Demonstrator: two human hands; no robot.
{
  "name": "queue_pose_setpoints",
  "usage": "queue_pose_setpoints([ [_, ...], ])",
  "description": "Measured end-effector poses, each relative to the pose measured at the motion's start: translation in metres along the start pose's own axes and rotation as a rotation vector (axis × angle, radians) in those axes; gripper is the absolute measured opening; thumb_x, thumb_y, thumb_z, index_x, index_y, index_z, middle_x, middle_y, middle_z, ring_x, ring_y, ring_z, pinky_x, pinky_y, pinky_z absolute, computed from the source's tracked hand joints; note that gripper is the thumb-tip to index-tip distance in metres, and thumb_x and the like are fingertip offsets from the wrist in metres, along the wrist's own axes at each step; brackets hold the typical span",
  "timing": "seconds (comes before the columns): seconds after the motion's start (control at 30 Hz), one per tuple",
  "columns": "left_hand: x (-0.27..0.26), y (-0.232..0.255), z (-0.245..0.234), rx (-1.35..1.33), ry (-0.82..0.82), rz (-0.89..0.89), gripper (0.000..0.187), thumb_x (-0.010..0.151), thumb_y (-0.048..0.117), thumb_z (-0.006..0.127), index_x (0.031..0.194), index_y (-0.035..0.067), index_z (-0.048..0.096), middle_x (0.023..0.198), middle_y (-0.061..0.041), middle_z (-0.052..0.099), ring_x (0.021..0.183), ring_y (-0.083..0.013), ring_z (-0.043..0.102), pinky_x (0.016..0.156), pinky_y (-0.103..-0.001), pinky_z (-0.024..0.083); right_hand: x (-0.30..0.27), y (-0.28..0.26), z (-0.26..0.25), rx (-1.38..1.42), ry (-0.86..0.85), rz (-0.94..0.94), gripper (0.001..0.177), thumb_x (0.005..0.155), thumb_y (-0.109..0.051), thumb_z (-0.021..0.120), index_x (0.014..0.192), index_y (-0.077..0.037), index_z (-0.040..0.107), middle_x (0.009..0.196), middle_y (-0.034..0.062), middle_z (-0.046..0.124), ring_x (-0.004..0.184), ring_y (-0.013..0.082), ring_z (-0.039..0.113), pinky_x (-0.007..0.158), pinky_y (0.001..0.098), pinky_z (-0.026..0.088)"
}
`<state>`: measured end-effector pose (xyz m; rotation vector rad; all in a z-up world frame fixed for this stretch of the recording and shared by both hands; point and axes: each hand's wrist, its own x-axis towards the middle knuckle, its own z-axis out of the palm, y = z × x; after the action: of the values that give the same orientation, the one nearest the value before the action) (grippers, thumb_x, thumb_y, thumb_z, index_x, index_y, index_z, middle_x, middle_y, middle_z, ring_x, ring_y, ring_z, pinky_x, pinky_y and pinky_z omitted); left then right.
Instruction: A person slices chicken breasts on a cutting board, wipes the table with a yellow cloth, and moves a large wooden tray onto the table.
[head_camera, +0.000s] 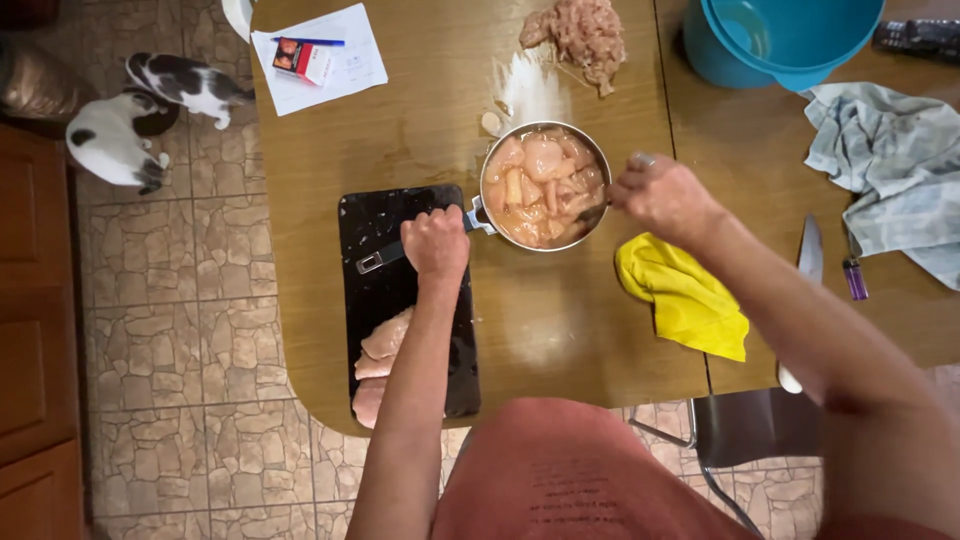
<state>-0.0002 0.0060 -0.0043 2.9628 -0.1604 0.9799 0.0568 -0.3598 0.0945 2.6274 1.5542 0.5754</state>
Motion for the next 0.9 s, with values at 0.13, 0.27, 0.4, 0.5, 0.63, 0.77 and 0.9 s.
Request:
queue_pose_setpoints([
  [0.13, 0.0, -0.002, 0.002, 0.015, 0.016, -0.008, 0.012, 0.062, 0.013, 0.064, 0.063, 0.023, 0.058, 0.054, 0.0, 0.055, 0.052, -0.0258, 0.058, 0.054, -0.041, 0.043, 0.018, -0.025, 0.015, -0.048, 0.102, 0.07, 0.015, 0.095, -0.018, 0.067, 0.081, -0.02, 0.061, 0.074, 0.0007, 0.058, 0.078, 0.0234, 0.058, 0.072, 0.0332, 0.049],
  [0.27, 0.005, 0.001, -0.002, 0.013, 0.029, 0.006, 0.01, 0.061, 0.013, 0.064, 0.064, 0.022, 0.059, 0.054, -0.002, 0.055, 0.051, -0.0271, 0.057, 0.054, -0.042, 0.043, 0.012, -0.03, 0.051, -0.102, 0.183, 0.222, 0.013, 0.1, -0.023, 0.064, 0.088, -0.019, 0.061, 0.08, 0.0006, 0.058, 0.083, 0.0235, 0.057, 0.072, 0.0322, 0.049],
  [0.4, -0.001, 0.001, 0.002, 0.023, 0.036, 0.0, 0.01, 0.061, 0.014, 0.063, 0.064, 0.023, 0.06, 0.054, -0.002, 0.054, 0.051, -0.0267, 0.057, 0.054, -0.041, 0.042, -0.003, -0.044, 0.026, -0.028, 0.158, 0.404, 0.032, 0.104, -0.055, 0.056, 0.095, -0.026, 0.065, 0.086, -0.0059, 0.064, 0.094, 0.0178, 0.062, 0.081, 0.0318, 0.045],
  [0.5, -0.003, 0.002, 0.011, 0.054, 0.053, 0.008, 0.01, 0.061, 0.012, 0.063, 0.063, 0.022, 0.06, 0.053, -0.003, 0.054, 0.048, -0.0275, 0.056, 0.053, -0.043, 0.042, -0.026, -0.059, -0.03, -0.02, 0.278, 0.58, 0.056, 0.106, -0.062, 0.051, 0.126, -0.013, 0.069, 0.139, 0.0147, 0.065, 0.128, 0.0393, 0.055, 0.104, 0.0477, 0.038],
  [0.63, 0.002, 0.004, 0.003, 0.083, 0.069, 0.015, 0.01, 0.061, 0.012, 0.067, 0.06, 0.019, 0.06, 0.049, -0.004, 0.052, 0.044, -0.0277, 0.054, 0.05, -0.042, 0.039, -0.118, -0.079, -0.006, 0.063, 0.269, 0.82, 0.041, 0.102, -0.025, 0.07, 0.135, -0.001, 0.064, 0.139, 0.0258, 0.06, 0.128, 0.0449, 0.055, 0.106, 0.0529, 0.042],
  [0.77, 0.008, 0.007, -0.001, 0.109, 0.069, 0.001, 0.009, 0.063, 0.011, 0.067, 0.06, 0.017, 0.063, 0.048, -0.006, 0.053, 0.042, -0.0292, 0.054, 0.048, -0.043, 0.038, -0.166, -0.126, 0.014, 0.114, -0.364, 0.915, 0.05, 0.103, -0.052, 0.05, 0.15, -0.035, 0.055, 0.159, 0.0188, 0.049, 0.148, 0.0466, 0.043, 0.105, 0.065, 0.048],
  [0.9, 0.019, 0.003, -0.002, 0.136, 0.101, 0.028, 0.012, 0.061, 0.01, 0.067, 0.058, 0.019, 0.06, 0.047, -0.007, 0.05, 0.042, -0.0299, 0.053, 0.049, -0.044, 0.038, -0.181, -0.144, 0.044, 0.023, -0.332, 0.925, 0.049, 0.106, -0.051, 0.045, 0.151, -0.035, 0.054, 0.155, 0.012, 0.052, 0.137, 0.0377, 0.055, 0.102, 0.0567, 0.051],
])
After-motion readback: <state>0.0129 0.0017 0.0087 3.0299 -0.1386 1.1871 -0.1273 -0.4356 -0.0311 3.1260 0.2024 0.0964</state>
